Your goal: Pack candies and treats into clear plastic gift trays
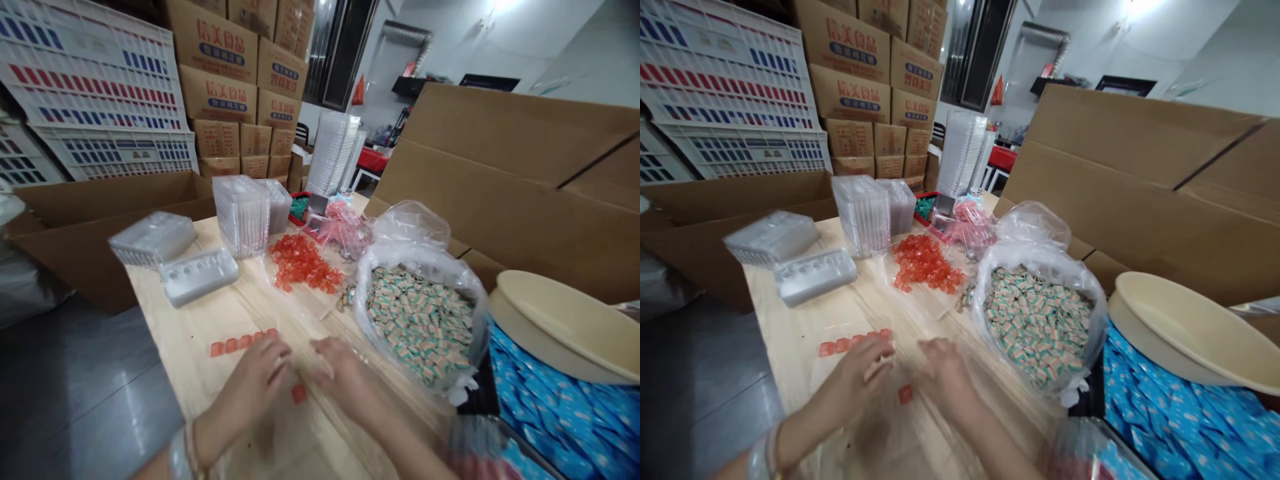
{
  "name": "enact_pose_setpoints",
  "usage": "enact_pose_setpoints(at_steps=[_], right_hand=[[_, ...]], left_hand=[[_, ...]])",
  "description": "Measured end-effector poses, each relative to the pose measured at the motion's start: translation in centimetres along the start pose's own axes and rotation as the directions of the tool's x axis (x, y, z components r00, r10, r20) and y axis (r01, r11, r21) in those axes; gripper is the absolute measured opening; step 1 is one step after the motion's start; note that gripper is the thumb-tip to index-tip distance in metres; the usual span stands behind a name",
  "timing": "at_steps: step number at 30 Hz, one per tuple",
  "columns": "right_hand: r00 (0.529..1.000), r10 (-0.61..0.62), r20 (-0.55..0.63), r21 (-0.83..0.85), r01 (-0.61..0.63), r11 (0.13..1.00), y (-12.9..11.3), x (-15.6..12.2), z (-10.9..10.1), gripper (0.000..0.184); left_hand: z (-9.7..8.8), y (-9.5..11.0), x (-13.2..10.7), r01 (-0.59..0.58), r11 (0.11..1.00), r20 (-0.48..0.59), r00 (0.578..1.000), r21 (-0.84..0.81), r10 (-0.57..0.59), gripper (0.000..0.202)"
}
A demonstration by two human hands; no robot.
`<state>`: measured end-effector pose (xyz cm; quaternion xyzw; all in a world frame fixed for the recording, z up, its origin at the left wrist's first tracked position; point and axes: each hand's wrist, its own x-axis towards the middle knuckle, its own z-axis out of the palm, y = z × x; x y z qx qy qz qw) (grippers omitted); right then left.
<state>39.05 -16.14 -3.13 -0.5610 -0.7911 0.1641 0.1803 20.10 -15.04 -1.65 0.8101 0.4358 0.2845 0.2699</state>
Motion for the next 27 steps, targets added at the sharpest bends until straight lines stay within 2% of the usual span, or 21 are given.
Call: enact_pose_setpoints(at_steps=[3, 5, 7, 9, 12, 15, 19, 20, 22, 23, 24, 26, 27], right_hand=[[0.977, 0.154, -0.149, -0.015, -0.158, 0.987, 3.5, 4.6, -2.7, 0.022], [0.952, 0.247, -0.18, -0.052, -0.26, 0.964, 5.6, 8.1, -3.4, 0.021], [0.931, 0.305, -0.2, -0.062, -0.322, 0.945, 7.3, 10.9, -2.9, 0.023], [0.919, 0.335, -0.208, -0.052, -0.353, 0.934, 8.5, 12.3, -2.0, 0.022], [0.913, 0.344, -0.219, -0.008, -0.354, 0.935, 9.4, 12.5, -0.9, 0.024], [0.913, 0.324, -0.247, 0.089, -0.312, 0.946, 9.7, 11.8, -1.2, 0.027], [0.895, 0.358, -0.267, 0.276, -0.285, 0.918, 8.4, 9.4, -1.6, 0.021], [0.89, 0.371, -0.266, 0.336, -0.275, 0.901, 7.5, 8.2, -1.4, 0.019], [0.891, 0.383, -0.244, 0.504, -0.221, 0.835, 5.0, 5.3, -0.5, 0.014], [0.897, 0.381, -0.226, 0.609, -0.175, 0.773, 3.5, 3.6, 0.0, 0.011], [0.915, 0.358, -0.188, 0.691, -0.136, 0.71, 1.9, 1.8, 0.6, 0.009], [0.955, 0.272, -0.119, 0.728, -0.102, 0.678, -1.0, -1.2, 1.8, 0.009], [0.972, 0.214, -0.101, 0.703, -0.082, 0.706, -2.1, -2.3, 2.4, 0.011]], left_hand=[[0.0, -0.9, 7.0, -0.05, 0.996, 0.005, 0.999, 0.067, 0.05, 0.014], [1.6, -1.3, 11.8, -0.045, 0.987, 0.034, 0.999, 0.152, 0.04, 0.017], [3.8, -1.5, 15.5, -0.01, 0.98, 0.03, 1.0, 0.2, 0.004, 0.019], [6.0, -1.9, 17.7, 0.023, 0.973, 0.016, 0.999, 0.23, -0.027, 0.021], [7.9, -2.5, 18.6, 0.044, 0.967, 0.001, 0.999, 0.252, -0.046, 0.022], [7.9, -2.6, 18.1, 0.03, 0.971, 0.008, 0.999, 0.237, -0.033, 0.02], [5.3, -2.0, 16.2, 0.033, 0.98, -0.008, 0.999, 0.195, -0.033, 0.015], [4.4, -1.8, 15.1, 0.051, 0.989, -0.029, 0.998, 0.136, -0.047, 0.014], [2.4, -1.3, 11.8, 0.135, 0.982, -0.078, 0.986, -0.134, -0.147, 0.01], [1.5, -1.1, 9.6, 0.199, 0.923, -0.08, 0.968, -0.329, -0.237, 0.01], [0.6, -0.9, 7.2, 0.27, 0.806, -0.051, 0.937, -0.528, -0.347, 0.013], [-0.6, -0.4, 2.1, 0.4, 0.478, 0.099, 0.837, -0.782, -0.538, 0.018], [-0.8, -0.1, -0.3, 0.436, 0.301, 0.184, 0.775, -0.848, -0.605, 0.021]])
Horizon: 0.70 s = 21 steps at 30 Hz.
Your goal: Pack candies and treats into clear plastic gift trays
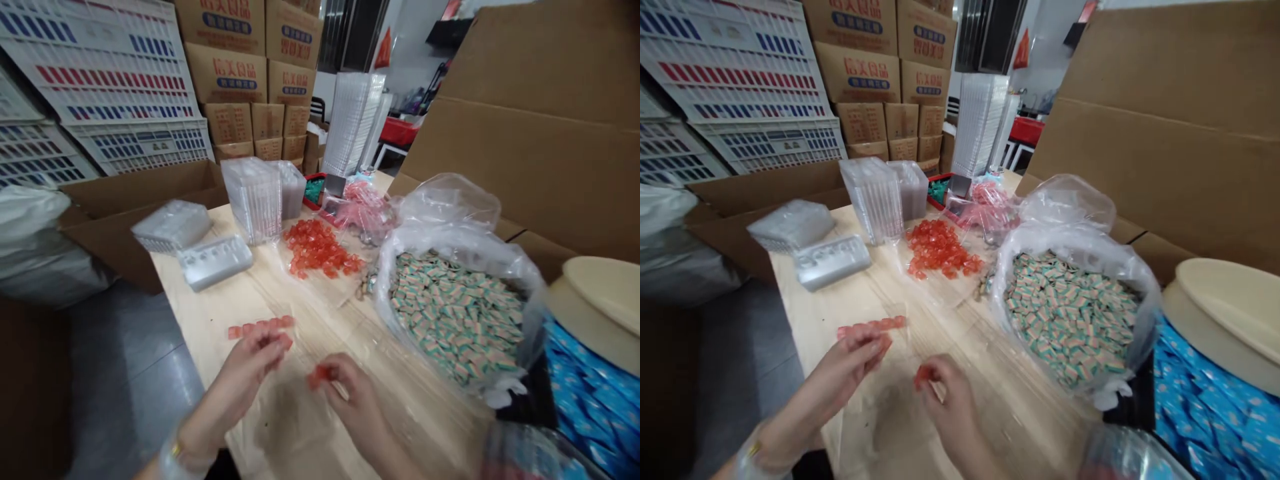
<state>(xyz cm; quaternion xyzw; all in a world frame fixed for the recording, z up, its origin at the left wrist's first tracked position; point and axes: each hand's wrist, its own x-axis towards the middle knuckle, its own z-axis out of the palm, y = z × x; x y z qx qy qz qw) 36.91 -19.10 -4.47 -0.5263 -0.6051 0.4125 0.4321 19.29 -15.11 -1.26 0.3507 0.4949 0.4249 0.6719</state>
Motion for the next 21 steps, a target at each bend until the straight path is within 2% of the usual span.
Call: enact_pose_setpoints(at_steps=[2, 4, 7, 11, 13, 16, 21], right_hand=[[0.992, -0.087, 0.089, -0.099, 0.096, 0.99, -0.4, -1.6, 1.3, 0.017], [0.971, -0.17, 0.171, -0.204, 0.204, 0.957, -0.5, -1.9, 1.8, 0.022], [0.926, -0.266, 0.267, -0.345, 0.35, 0.871, -0.4, -1.1, 1.9, 0.023], [0.902, -0.355, 0.243, -0.441, 0.429, 0.788, -0.2, 0.1, 2.0, 0.019], [0.908, -0.356, 0.222, -0.46, 0.419, 0.783, 0.1, 0.4, 2.2, 0.016], [0.907, -0.326, 0.267, -0.49, 0.419, 0.764, 0.6, 0.4, 2.5, 0.015], [0.835, -0.349, 0.425, -0.578, 0.547, 0.605, 0.6, 0.2, 2.5, 0.018]], left_hand=[[-1.5, -1.7, -3.2, 0.163, 0.963, -0.055, 0.982, -0.216, -0.178, 0.028], [-2.0, -3.4, -4.9, 0.213, 0.922, -0.077, 0.965, -0.324, -0.25, 0.031], [-1.8, -5.0, -5.5, 0.152, 0.922, -0.075, 0.979, -0.356, -0.19, 0.029], [-1.5, -5.4, -5.5, 0.077, 0.951, -0.065, 0.993, -0.3, -0.101, 0.025], [-1.6, -5.4, -5.5, 0.057, 0.964, -0.066, 0.995, -0.261, -0.077, 0.024], [-1.8, -5.5, -5.6, 0.032, 0.976, -0.075, 0.996, -0.215, -0.049, 0.023], [-2.0, -5.8, -5.3, -0.006, 0.99, -0.081, 0.997, -0.14, -0.005, 0.021]])
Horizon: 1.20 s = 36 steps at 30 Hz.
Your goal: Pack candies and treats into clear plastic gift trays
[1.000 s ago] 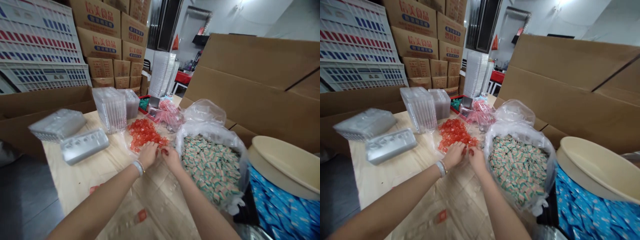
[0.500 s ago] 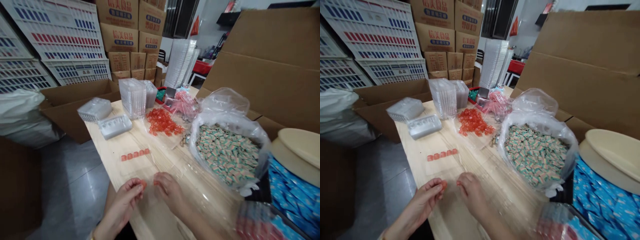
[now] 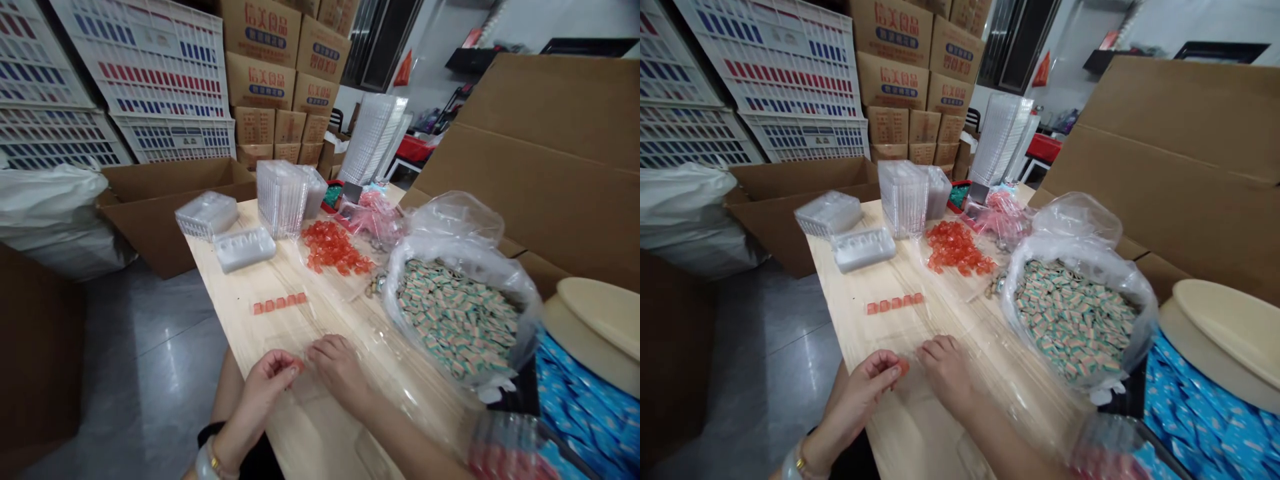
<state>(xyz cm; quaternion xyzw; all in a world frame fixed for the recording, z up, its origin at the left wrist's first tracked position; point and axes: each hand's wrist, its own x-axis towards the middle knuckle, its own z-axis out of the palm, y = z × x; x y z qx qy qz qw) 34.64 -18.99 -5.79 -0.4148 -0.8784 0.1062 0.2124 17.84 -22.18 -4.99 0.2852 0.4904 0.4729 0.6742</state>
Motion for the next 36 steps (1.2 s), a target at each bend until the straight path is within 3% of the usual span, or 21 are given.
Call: enact_pose_setpoints(at_steps=[3, 6, 10, 12, 14, 16, 18, 21, 25, 30, 36], right_hand=[[1.0, 0.006, -0.009, -0.023, -0.006, 1.0, -0.8, -0.3, -0.7, 0.028], [0.995, 0.073, -0.07, 0.093, -0.066, 0.993, -2.6, -0.6, -1.6, 0.035], [0.983, 0.163, -0.082, 0.338, -0.127, 0.933, -4.2, -0.7, -2.0, 0.024], [0.97, 0.22, -0.101, 0.366, -0.17, 0.915, -3.9, -0.4, -2.0, 0.02], [0.962, 0.255, -0.101, 0.316, -0.212, 0.925, -3.3, 0.1, -2.0, 0.017], [0.972, 0.235, -0.025, 0.209, -0.225, 0.952, -2.6, 0.8, -1.9, 0.015], [0.977, 0.18, 0.11, 0.092, -0.191, 0.977, -2.4, 1.6, -1.7, 0.012], [0.958, 0.117, 0.261, -0.016, -0.117, 0.993, -2.3, 2.8, -1.2, 0.01], [0.935, 0.121, 0.335, -0.029, -0.118, 0.993, -1.8, 3.3, -1.2, 0.013], [0.931, 0.201, 0.303, -0.021, -0.204, 0.979, -1.0, 2.7, -1.4, 0.015], [0.953, 0.072, 0.293, -0.145, -0.03, 0.989, -1.6, 2.6, 0.0, 0.017]], left_hand=[[0.0, 0.2, -0.1, -0.015, 0.999, -0.023, 1.0, 0.038, 0.016, 0.023], [0.3, 0.3, -0.4, -0.033, 0.997, -0.008, 0.999, 0.072, 0.034, 0.022], [0.4, 0.5, -0.6, -0.026, 0.994, 0.076, 0.997, 0.106, 0.018, 0.019], [-0.2, 0.8, -0.5, -0.089, 0.964, 0.077, 0.994, 0.25, 0.072, 0.02], [-1.1, 1.1, -0.3, -0.254, 0.825, 0.086, 0.966, 0.506, 0.244, 0.019], [-1.9, 1.3, 0.0, -0.405, 0.551, 0.192, 0.895, 0.729, 0.403, 0.019], [-2.3, 1.3, 0.3, -0.471, 0.302, 0.327, 0.846, 0.829, 0.421, 0.023], [-2.4, 0.9, 0.6, -0.482, 0.137, 0.401, 0.83, 0.865, 0.389, 0.025], [-2.5, 0.2, 0.8, -0.501, 0.096, 0.429, 0.812, 0.86, 0.396, 0.026], [-2.8, 0.2, 0.9, -0.507, 0.104, 0.432, 0.809, 0.855, 0.399, 0.025], [-2.7, 0.3, 0.9, -0.517, 0.102, 0.439, 0.802, 0.85, 0.406, 0.028]])
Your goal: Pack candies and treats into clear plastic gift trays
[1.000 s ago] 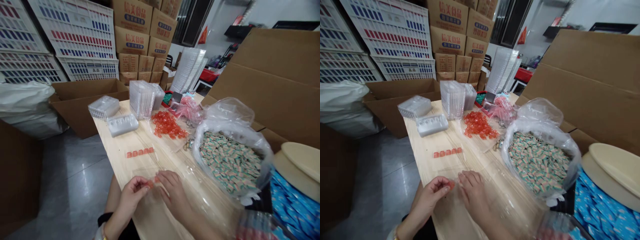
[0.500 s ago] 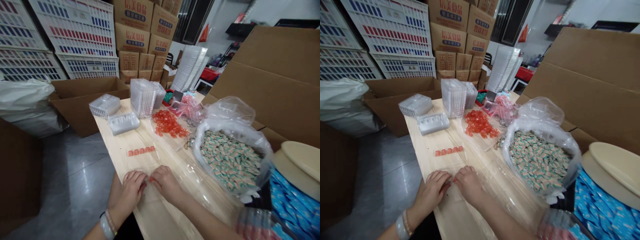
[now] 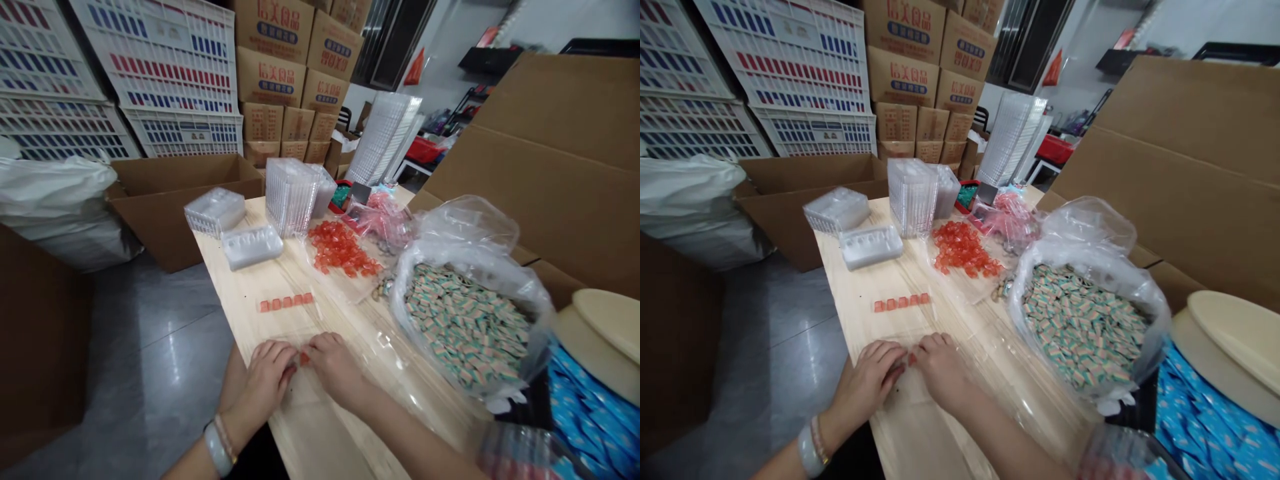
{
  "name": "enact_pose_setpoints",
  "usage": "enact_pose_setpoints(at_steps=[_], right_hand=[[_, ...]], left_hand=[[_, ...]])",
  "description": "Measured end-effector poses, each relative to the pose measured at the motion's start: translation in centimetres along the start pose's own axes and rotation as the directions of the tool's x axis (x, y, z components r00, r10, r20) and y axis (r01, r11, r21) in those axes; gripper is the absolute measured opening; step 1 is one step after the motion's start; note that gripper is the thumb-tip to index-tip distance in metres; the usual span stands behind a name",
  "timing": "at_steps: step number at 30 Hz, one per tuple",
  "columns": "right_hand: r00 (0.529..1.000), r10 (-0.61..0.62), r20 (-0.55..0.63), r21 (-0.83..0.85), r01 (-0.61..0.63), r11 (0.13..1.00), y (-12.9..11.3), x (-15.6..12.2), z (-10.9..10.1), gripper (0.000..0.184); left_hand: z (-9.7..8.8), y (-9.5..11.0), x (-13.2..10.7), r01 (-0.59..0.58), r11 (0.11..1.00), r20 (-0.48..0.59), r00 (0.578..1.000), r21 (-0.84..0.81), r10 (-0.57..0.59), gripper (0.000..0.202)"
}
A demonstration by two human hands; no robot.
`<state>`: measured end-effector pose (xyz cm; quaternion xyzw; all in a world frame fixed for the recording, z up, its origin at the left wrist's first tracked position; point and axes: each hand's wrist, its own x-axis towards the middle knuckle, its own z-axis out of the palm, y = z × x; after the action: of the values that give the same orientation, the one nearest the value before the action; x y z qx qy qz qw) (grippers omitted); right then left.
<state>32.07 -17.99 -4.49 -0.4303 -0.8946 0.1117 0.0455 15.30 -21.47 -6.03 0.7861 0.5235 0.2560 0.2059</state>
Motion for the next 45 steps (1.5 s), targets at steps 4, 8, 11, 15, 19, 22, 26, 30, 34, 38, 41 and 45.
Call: enact_pose_setpoints(at_steps=[4, 8, 11, 15, 19, 22, 26, 30, 34, 38, 41, 45], right_hand=[[0.999, 0.048, -0.017, 0.153, -0.044, 0.987, 0.2, 0.0, -0.3, 0.018], [0.977, 0.21, -0.046, 0.567, -0.147, 0.81, 0.9, -0.3, -1.4, 0.02], [0.961, 0.275, -0.028, 0.777, -0.152, 0.611, 0.7, -0.4, -1.9, 0.019], [0.935, 0.352, -0.029, 0.873, -0.148, 0.465, -0.3, -0.9, -1.9, 0.026], [0.912, 0.41, -0.023, 0.883, -0.173, 0.436, -0.8, -1.6, -1.8, 0.032], [0.899, 0.434, -0.055, 0.857, -0.181, 0.483, -0.9, -1.9, -1.7, 0.029], [0.85, 0.483, -0.211, 0.661, -0.24, 0.711, -1.1, -2.1, -1.9, 0.014], [0.912, 0.333, -0.241, 0.417, -0.212, 0.883, -1.7, -2.3, -3.2, 0.019], [0.938, 0.31, -0.154, 0.541, -0.182, 0.821, -1.7, -2.1, -4.3, 0.023], [0.911, 0.41, -0.037, 0.707, -0.266, 0.656, -1.6, -1.5, -4.3, 0.023], [0.851, 0.526, 0.003, 0.711, -0.371, 0.597, -1.8, -1.4, -3.8, 0.02], [0.835, 0.547, -0.049, 0.648, -0.39, 0.654, -2.1, -2.0, -3.5, 0.018]], left_hand=[[-0.4, 0.3, -0.2, 0.013, 1.0, 0.002, 1.0, -0.015, -0.013, 0.028], [-1.1, 1.4, 0.3, 0.076, 0.991, -0.113, 0.99, -0.109, -0.088, 0.024], [-1.2, 2.8, 1.7, 0.139, 0.92, -0.143, 0.969, -0.366, -0.204, 0.017], [-0.6, 4.2, 3.1, 0.196, 0.774, -0.076, 0.951, -0.601, -0.3, 0.015], [-0.1, 4.4, 3.3, 0.274, 0.571, 0.059, 0.929, -0.774, -0.366, 0.016], [-0.1, 4.3, 3.2, 0.324, 0.441, 0.159, 0.915, -0.837, -0.37, 0.018], [-0.3, 4.6, 3.3, 0.341, 0.469, 0.117, 0.889, -0.815, -0.443, 0.016], [-0.5, 4.9, 3.2, 0.312, 0.536, 0.062, 0.9, -0.785, -0.432, 0.016], [-0.5, 4.7, 3.1, 0.274, 0.592, 0.054, 0.931, -0.758, -0.361, 0.017], [-0.4, 4.7, 2.9, 0.226, 0.673, 0.02, 0.954, -0.704, -0.3, 0.016], [-0.1, 4.7, 2.8, 0.238, 0.715, -0.019, 0.943, -0.657, -0.332, 0.016], [-0.1, 4.6, 2.8, 0.257, 0.732, -0.035, 0.933, -0.631, -0.357, 0.025]])
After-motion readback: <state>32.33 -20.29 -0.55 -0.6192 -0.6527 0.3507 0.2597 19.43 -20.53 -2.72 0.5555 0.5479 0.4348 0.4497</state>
